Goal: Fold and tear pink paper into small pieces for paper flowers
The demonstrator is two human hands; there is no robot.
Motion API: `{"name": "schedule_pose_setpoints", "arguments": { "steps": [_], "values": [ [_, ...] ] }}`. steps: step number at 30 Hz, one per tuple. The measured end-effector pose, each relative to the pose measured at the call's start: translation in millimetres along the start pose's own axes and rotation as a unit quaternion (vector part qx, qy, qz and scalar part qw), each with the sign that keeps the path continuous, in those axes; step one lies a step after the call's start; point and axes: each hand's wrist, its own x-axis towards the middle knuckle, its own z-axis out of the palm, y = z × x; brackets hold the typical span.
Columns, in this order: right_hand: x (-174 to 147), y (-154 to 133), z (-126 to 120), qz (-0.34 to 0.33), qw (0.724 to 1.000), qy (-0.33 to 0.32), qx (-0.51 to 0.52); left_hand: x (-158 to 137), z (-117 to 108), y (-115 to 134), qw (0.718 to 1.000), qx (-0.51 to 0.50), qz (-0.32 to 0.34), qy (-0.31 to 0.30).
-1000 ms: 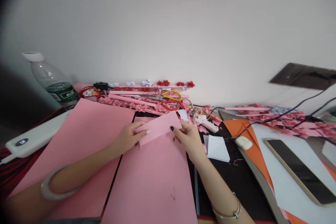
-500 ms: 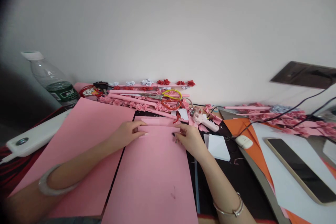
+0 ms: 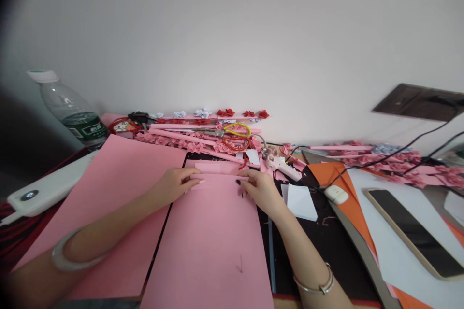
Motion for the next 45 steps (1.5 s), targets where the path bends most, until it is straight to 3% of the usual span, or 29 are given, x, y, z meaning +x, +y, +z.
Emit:
{"name": "schedule_pose_setpoints", "arguments": {
  "steps": [18,25,36,40,45],
  "values": [
    [0.2,1.5,0.9,0.016,0.999,0.025,-0.019,-1.9,1.6,0.9,1.000,-0.003,0.014,0.012],
    [-0.1,0.7,2.9,0.006,0.999,0.047,-0.022,-4.1,3.8,1.1,0.998,0.010,0.046,0.048],
    [-0.7,0.1,3.5,0.014,1.000,0.023,0.008,-6.1,7.2,-0.1,0.993,0.018,0.092,0.071],
    [-0.9,-2.1,2.1,0.017,1.000,0.006,-0.011,-5.4,6.0,-0.2,0.994,0.013,0.083,0.063],
    [0.2,-2.5,0.1,0.010,0.998,0.051,-0.045,-3.6,3.0,1.4,0.999,-0.011,0.020,0.048]
  ]
}}
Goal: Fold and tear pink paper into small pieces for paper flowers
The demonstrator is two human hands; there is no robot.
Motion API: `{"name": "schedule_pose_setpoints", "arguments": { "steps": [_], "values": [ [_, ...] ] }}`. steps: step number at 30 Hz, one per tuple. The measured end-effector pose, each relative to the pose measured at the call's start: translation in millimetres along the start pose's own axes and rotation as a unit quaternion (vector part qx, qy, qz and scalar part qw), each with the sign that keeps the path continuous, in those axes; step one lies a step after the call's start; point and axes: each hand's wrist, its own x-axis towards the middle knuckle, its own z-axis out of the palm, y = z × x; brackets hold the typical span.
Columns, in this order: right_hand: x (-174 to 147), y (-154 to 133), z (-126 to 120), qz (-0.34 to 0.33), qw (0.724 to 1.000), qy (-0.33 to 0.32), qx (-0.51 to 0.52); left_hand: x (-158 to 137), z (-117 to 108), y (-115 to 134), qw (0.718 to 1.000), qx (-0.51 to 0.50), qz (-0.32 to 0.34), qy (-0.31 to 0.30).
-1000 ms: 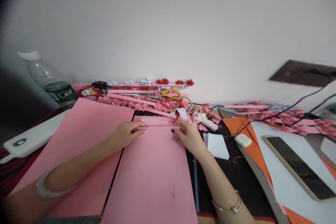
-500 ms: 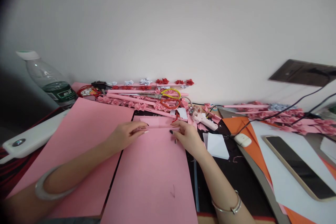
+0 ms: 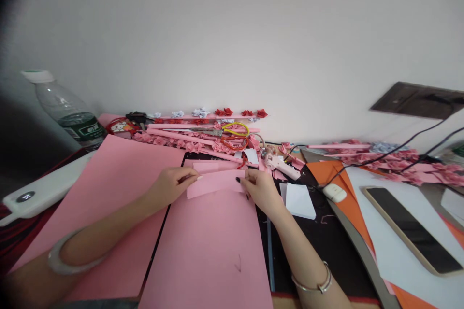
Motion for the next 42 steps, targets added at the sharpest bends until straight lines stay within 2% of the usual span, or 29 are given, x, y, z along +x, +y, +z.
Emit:
{"name": "schedule_pose_setpoints", "arguments": {
  "steps": [3,7,13,20,24,27,29,33,36,39,42],
  "values": [
    [0,-1,0,0.003,0.998,0.007,0.054,1,-1,0,0.999,-0.027,-0.034,-0.017],
    [-1,-3,1,-0.012,0.997,0.016,0.074,1,0,1,0.996,-0.044,-0.031,-0.078],
    [-5,-6,6,-0.041,0.993,-0.091,0.069,0,2,8,0.983,-0.061,0.016,-0.172],
    [-8,-20,22,-0.057,0.982,-0.164,0.072,-1,9,16,0.979,-0.099,0.012,-0.178],
    [-8,-25,26,-0.027,0.984,-0.140,0.104,0,10,15,0.984,-0.124,-0.008,-0.129],
    [-8,-26,27,0.001,0.981,-0.130,0.142,0,11,13,0.981,-0.173,-0.060,-0.065],
    [-8,-25,30,0.012,0.979,-0.126,0.157,-1,12,12,0.970,-0.215,-0.095,-0.051],
    [-7,-17,40,0.027,0.979,-0.086,0.186,-2,16,11,0.954,-0.260,-0.118,-0.090],
    [-5,-9,45,0.015,0.986,-0.044,0.160,-2,18,11,0.946,-0.263,-0.126,-0.142],
    [-4,-4,43,-0.011,0.995,-0.016,0.098,-3,18,13,0.958,-0.215,-0.111,-0.157],
    [-3,-2,36,-0.031,0.999,-0.013,0.008,-4,14,15,0.993,-0.054,-0.028,-0.101]
  ]
}}
